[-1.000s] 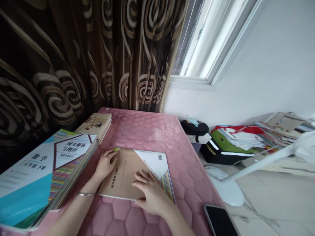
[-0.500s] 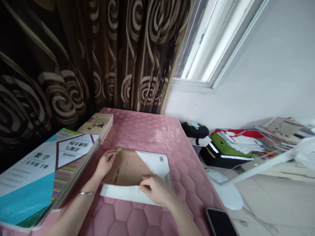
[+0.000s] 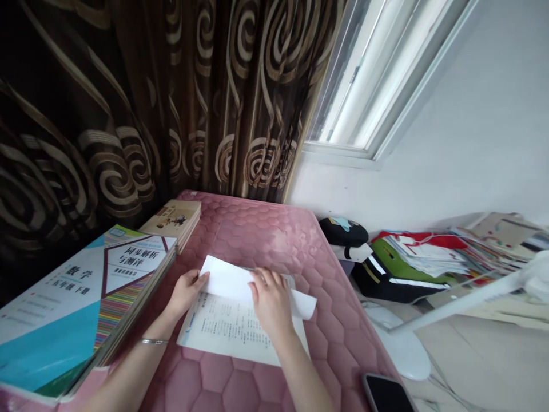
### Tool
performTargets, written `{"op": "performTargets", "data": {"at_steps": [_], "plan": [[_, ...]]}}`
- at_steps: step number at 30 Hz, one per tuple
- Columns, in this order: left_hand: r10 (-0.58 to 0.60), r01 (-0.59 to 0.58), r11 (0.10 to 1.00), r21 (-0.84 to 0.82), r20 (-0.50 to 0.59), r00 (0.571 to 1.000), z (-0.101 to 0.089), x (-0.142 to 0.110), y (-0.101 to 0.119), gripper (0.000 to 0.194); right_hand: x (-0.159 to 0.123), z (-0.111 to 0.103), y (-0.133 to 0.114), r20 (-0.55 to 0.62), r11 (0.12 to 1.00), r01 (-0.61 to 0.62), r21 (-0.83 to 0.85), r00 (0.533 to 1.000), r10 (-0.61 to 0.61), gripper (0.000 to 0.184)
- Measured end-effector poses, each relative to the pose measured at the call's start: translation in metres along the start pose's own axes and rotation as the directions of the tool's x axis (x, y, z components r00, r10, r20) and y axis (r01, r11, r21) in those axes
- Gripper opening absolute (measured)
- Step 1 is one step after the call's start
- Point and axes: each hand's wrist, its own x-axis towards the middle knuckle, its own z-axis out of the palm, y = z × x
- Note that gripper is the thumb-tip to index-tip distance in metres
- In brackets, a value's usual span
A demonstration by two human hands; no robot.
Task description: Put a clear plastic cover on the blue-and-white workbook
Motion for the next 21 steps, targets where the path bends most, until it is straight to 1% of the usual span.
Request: {"op": "performTargets", "data": {"at_steps": [1,3,4,5,6,7,8,9,10,11,12,13,14,15,16,18,19,21], "plan": [[0.001,-0.001,0.999,0.048,-0.011,1.0,0.0,0.001,-0.002,0.041,-0.005,0.005,-0.004,-0.016,0.998,0.067,0.003,0.998,-0.067,0.035],[0.011,-0.007,0.986,0.168,-0.028,1.0,0.0,0.0,0.001,0.038,-0.013,0.015,-0.011,0.006,0.987,0.161,0.011,0.987,-0.161,0.037],[0.033,-0.02,0.971,0.239,-0.049,0.998,0.0,-0.002,0.005,0.033,-0.016,0.02,-0.012,0.026,0.984,0.179,0.012,0.983,-0.179,0.038],[0.071,-0.037,0.946,0.322,-0.094,0.993,0.0,-0.005,0.011,0.025,-0.017,0.024,-0.012,0.047,0.983,0.181,0.009,0.982,-0.181,0.04],[0.127,-0.051,0.908,0.417,-0.156,0.98,0.001,-0.011,0.018,0.019,-0.019,0.028,-0.011,0.064,0.985,0.173,0.003,0.983,-0.172,0.042],[0.2,-0.065,0.856,0.513,-0.214,0.956,0.002,-0.018,0.027,0.019,-0.019,0.032,-0.01,0.077,0.987,0.162,-0.006,0.984,-0.161,0.043],[0.282,-0.08,0.794,0.602,-0.249,0.927,0.005,-0.026,0.037,0.023,-0.019,0.035,-0.007,0.085,0.988,0.152,-0.017,0.985,-0.151,0.044],[0.351,-0.11,0.73,0.674,-0.232,0.907,0.009,-0.037,0.046,0.025,-0.019,0.037,-0.005,0.09,0.989,0.147,-0.029,0.986,-0.144,0.045],[0.401,-0.184,0.676,0.714,-0.146,0.904,0.014,-0.049,0.054,0.023,-0.02,0.04,-0.003,0.091,0.989,0.145,-0.039,0.986,-0.141,0.046],[0.431,-0.308,0.631,0.712,0.008,0.902,0.021,-0.062,0.061,0.019,-0.02,0.042,-0.001,0.093,0.988,0.146,-0.046,0.986,-0.141,0.046],[0.432,-0.439,0.592,0.676,0.193,0.881,0.028,-0.076,0.064,0.019,-0.02,0.043,0.001,0.094,0.988,0.146,-0.047,0.985,-0.141,0.047],[0.397,-0.548,0.554,0.626,0.38,0.835,0.036,-0.089,0.066,0.02,-0.02,0.044,0.002,0.097,0.988,0.147,-0.044,0.985,-0.142,0.047],[0.339,-0.624,0.518,0.585,0.529,0.778,0.044,-0.101,0.065,0.025,-0.02,0.045,0.002,0.098,0.988,0.147,-0.037,0.985,-0.143,0.047],[0.292,-0.667,0.482,0.568,0.613,0.734,0.052,-0.111,0.061,0.034,-0.021,0.045,0.002,0.097,0.989,0.146,-0.027,0.985,-0.143,0.047],[0.276,-0.697,0.441,0.565,0.654,0.704,0.058,-0.119,0.056,0.044,-0.02,0.044,0.002,0.097,0.989,0.145,-0.017,0.985,-0.143,0.047],[0.265,-0.721,0.365,0.589,0.676,0.687,0.067,-0.126,0.045,0.057,-0.019,0.042,0.0,0.104,0.99,0.139,-0.001,0.985,-0.139,0.047],[0.268,-0.731,0.326,0.599,0.683,0.679,0.07,-0.127,0.04,0.057,-0.018,0.04,-0.001,0.114,0.991,0.134,0.006,0.984,-0.134,0.047],[0.272,-0.763,0.238,0.601,0.713,0.646,0.073,-0.124,0.034,0.045,-0.013,0.035,-0.004,0.143,0.992,0.127,0.014,0.981,-0.128,0.046]]}}
